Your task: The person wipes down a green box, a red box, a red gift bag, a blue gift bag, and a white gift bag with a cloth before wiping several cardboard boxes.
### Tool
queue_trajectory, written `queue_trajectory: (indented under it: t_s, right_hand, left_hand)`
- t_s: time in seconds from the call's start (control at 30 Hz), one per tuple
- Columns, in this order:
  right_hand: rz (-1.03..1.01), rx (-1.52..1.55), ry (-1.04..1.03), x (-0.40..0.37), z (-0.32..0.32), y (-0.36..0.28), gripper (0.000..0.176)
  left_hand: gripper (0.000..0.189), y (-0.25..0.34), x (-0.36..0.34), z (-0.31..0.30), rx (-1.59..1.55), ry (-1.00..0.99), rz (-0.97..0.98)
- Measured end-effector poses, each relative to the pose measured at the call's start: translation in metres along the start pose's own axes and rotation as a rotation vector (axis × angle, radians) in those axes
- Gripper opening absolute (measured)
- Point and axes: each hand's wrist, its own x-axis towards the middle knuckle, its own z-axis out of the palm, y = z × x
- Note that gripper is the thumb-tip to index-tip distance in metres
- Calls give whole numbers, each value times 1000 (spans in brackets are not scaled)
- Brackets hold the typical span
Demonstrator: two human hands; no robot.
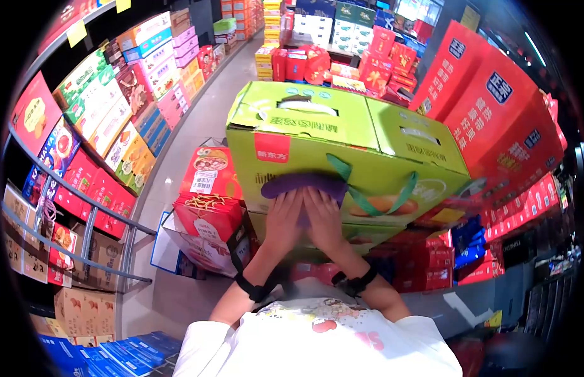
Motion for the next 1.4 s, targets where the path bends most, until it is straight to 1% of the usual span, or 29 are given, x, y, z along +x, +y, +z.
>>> queue_trajectory:
  t_s: [0.07, 0.13, 0.17, 0.2, 0.27, 0.3, 0.33, 0.4, 0.43, 0.47, 0.5, 0.53, 0.57, 0.6, 0.63, 0.67, 0.73, 0.77, 0.87, 0.93, 0.97, 1.0, 1.03, 1.07, 1.1, 1.2, 1.3, 1.33, 1.4]
  right_hand:
    - [21, 13, 7, -22, 13, 15, 68]
    - [2, -68, -65, -47, 23, 27, 56]
    - [-24, -47, -75, -61, 32, 35, 55]
    - [-9, -41, -82, -73, 35, 37, 55]
    - [33, -2, -216, -90, 40, 40, 57]
    - [34, 0, -226, -89, 38, 39, 57]
    - [64, 14, -256, -83, 34, 36, 59]
    - [86, 26, -303, -64, 23, 29, 61]
    - [77, 36, -300, -50, 14, 22, 62]
    - [65, 43, -299, -35, 5, 14, 63]
    - [154, 45, -437, -20, -2, 4, 62]
    - [134, 35, -463, -15, 3, 2, 62]
    - [44, 64, -301, -11, 11, 1, 62]
    - [-50, 101, -141, -9, 19, 0, 61]
    - [-49, 67, -134, -13, 28, -2, 62]
    - [-19, 89, -263, -32, 49, 3, 62]
    - [178, -13, -620, -54, 65, 3, 64]
    - [134, -44, -634, -64, 69, 5, 64]
    - [-75, 143, -334, -65, 69, 16, 75]
    - [38, 235, -400, -47, 52, 13, 77]
    - [-43, 232, -298, -30, 36, 7, 75]
    - [89, 252, -394, -11, 14, -5, 72]
    - [-18, 214, -259, 5, 4, -10, 71]
    - [-128, 175, -125, 14, 2, -11, 69]
    - [-135, 173, -146, 16, 4, -11, 69]
    - [-176, 28, -104, 16, 18, -11, 67]
    - [-129, -13, -335, -21, 52, 8, 68]
    - [-184, -19, -332, -32, 60, 15, 70]
    - [-121, 90, -376, -45, 67, 17, 73]
  left_hand:
    - [65, -3, -8, 14, -28, -29, 35]
    - [66, -8, -26, 26, 20, -346, -12]
    - [67, -18, -38, 36, 40, -288, 103]
    - [67, -20, -45, 38, 35, -304, 100]
    - [67, -24, -53, 43, 103, -364, 176]
    - [66, -19, -50, 39, 176, -313, 194]
    - [64, -16, -45, 35, 174, -390, 129]
    - [64, -14, -40, 28, 174, -320, 58]
    - [48, -12, -34, 22, 218, -206, 74]
    - [48, -12, -28, 15, 210, -198, 55]
    - [48, -12, -23, 8, 231, -159, 23]
    - [47, -14, -21, 5, 250, -116, -15]
    - [47, -21, -23, 9, 253, -48, -12]
    - [47, -25, -27, 9, 241, -67, -27]
    - [46, -35, -41, 17, 237, -137, -28]
    - [46, -43, -58, 30, 232, -170, -67]
    - [47, -46, -87, 39, 215, -321, -93]
    - [49, -43, -98, 42, 231, -383, -126]
    - [49, -31, -98, 40, 193, -212, -135]
    - [53, -19, -71, 25, 161, -196, -182]
    - [52, -13, -55, 16, 148, -138, -189]
    - [51, -8, -40, 5, 136, -81, -195]
    - [51, -6, -26, -3, 125, -83, -213]
    - [49, -5, -12, -10, 102, 26, -165]
    - [46, -6, -7, -12, 85, 140, -119]
    - [43, -19, -16, 0, 88, 194, -94]
    - [43, -28, -58, 31, 167, 44, -174]
    - [43, -27, -69, 34, 189, -36, -195]
    - [44, -22, -75, 29, 194, -79, -237]
